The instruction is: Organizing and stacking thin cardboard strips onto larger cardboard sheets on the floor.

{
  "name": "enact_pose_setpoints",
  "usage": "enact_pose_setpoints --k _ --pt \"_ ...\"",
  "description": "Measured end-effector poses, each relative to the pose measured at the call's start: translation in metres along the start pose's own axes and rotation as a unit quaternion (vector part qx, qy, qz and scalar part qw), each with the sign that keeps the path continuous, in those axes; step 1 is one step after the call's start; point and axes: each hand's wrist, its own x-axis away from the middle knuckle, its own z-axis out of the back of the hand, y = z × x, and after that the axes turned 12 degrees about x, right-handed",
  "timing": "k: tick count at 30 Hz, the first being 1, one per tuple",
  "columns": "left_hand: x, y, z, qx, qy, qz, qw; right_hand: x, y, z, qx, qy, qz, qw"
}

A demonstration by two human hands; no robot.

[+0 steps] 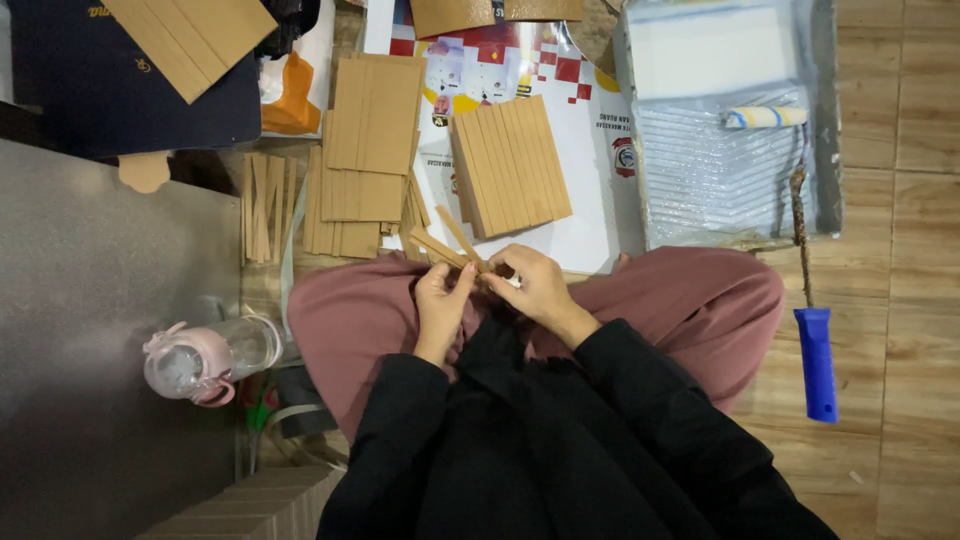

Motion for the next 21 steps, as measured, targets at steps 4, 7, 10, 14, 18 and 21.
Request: enact_pose_setpoints --k 4,7,10,14,18,21 --pt "-0.001 -0.011 0.001 -0.016 0.002 0.000 1.000 0.002 0.001 -0.002 -0.019 -0.014 -0.017 1.000" --pt "-0.001 -0.005 -0.003 -0.020 0.004 -0.011 1.000 0.003 0.002 -0.004 -0.045 -0.040 -0.036 0.998" --pt "-0.004 -0.012 -0.001 0.050 0.023 0.009 0.998 0.003 0.009 -0.009 -0.076 -0.020 -0.090 0.993" --pt "-0.009 -0.033 0.004 0.157 0.060 0.062 0.984 -0.012 0.035 0.007 -0.168 0.077 -0.181 0.966" --pt "-0.015 -0.025 0.000 0.218 0.066 0.096 0.969 -0.044 0.069 0.060 -0.101 0.099 -0.198 0.970" --pt "-0.023 -0.047 0.001 0.238 0.089 0.106 0.961 -0.057 0.095 0.070 -0.128 0.045 -0.260 0.956"
